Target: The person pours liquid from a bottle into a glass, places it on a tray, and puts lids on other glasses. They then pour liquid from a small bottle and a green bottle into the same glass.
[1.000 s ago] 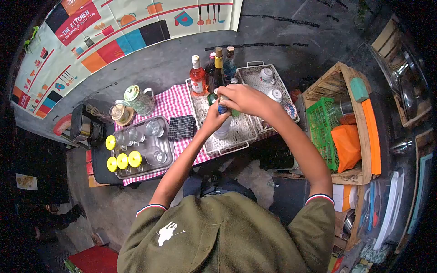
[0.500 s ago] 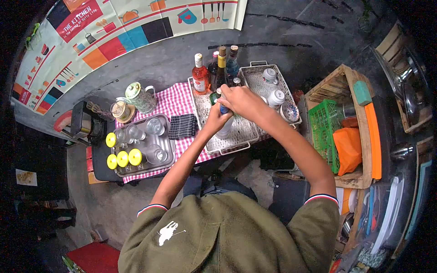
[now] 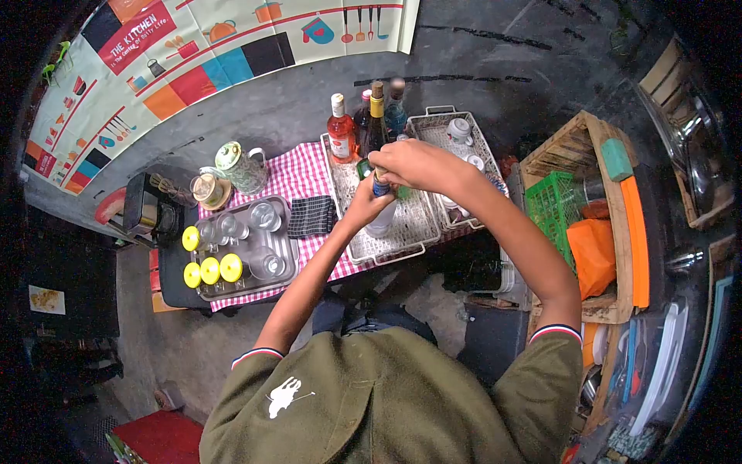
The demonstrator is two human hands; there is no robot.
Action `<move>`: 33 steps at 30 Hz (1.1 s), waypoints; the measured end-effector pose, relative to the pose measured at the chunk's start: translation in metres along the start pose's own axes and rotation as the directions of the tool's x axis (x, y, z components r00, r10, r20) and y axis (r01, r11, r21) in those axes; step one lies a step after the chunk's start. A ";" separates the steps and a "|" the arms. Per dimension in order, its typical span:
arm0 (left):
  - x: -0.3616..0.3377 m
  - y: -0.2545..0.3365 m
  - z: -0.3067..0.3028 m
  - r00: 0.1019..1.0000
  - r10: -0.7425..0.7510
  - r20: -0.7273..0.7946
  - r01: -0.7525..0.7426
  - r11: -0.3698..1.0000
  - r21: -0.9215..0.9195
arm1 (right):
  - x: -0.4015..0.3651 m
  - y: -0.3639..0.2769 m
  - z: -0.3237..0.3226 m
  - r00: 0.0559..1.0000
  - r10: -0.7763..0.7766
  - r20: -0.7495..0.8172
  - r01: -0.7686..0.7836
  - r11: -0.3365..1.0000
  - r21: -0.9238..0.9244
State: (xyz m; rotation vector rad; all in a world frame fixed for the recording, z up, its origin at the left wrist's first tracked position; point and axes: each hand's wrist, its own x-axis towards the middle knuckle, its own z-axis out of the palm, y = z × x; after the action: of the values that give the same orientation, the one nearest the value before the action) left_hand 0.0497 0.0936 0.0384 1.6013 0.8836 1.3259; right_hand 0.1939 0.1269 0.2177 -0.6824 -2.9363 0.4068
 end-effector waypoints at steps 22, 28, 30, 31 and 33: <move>0.003 0.002 0.004 0.999 0.053 -0.003 -0.053 0.998 -0.046 | -0.010 -0.013 0.018 0.979 0.167 -0.117 -0.179 0.980 -0.092; 0.005 0.000 -0.006 0.986 -0.044 0.161 0.067 0.987 -0.143 | -0.002 -0.005 0.004 0.998 0.004 -0.060 -0.017 0.977 -0.215; 0.006 -0.002 -0.008 0.979 -0.079 0.188 0.107 0.984 -0.142 | 0.004 0.005 0.002 0.994 -0.096 -0.049 0.081 0.965 -0.251; 0.008 -0.003 -0.009 0.974 -0.093 0.204 0.124 0.982 -0.142 | 0.006 0.007 0.002 0.995 -0.098 -0.018 0.091 0.966 -0.241; 0.010 -0.002 -0.008 0.968 -0.093 0.231 0.138 0.972 -0.188 | 0.009 0.014 0.003 0.994 -0.104 0.044 0.111 0.968 -0.225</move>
State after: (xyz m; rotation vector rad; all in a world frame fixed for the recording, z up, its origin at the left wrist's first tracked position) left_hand 0.0435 0.1050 0.0408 1.4806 0.6726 1.0937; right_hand 0.1910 0.1421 0.2112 -0.5405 -3.0617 0.0721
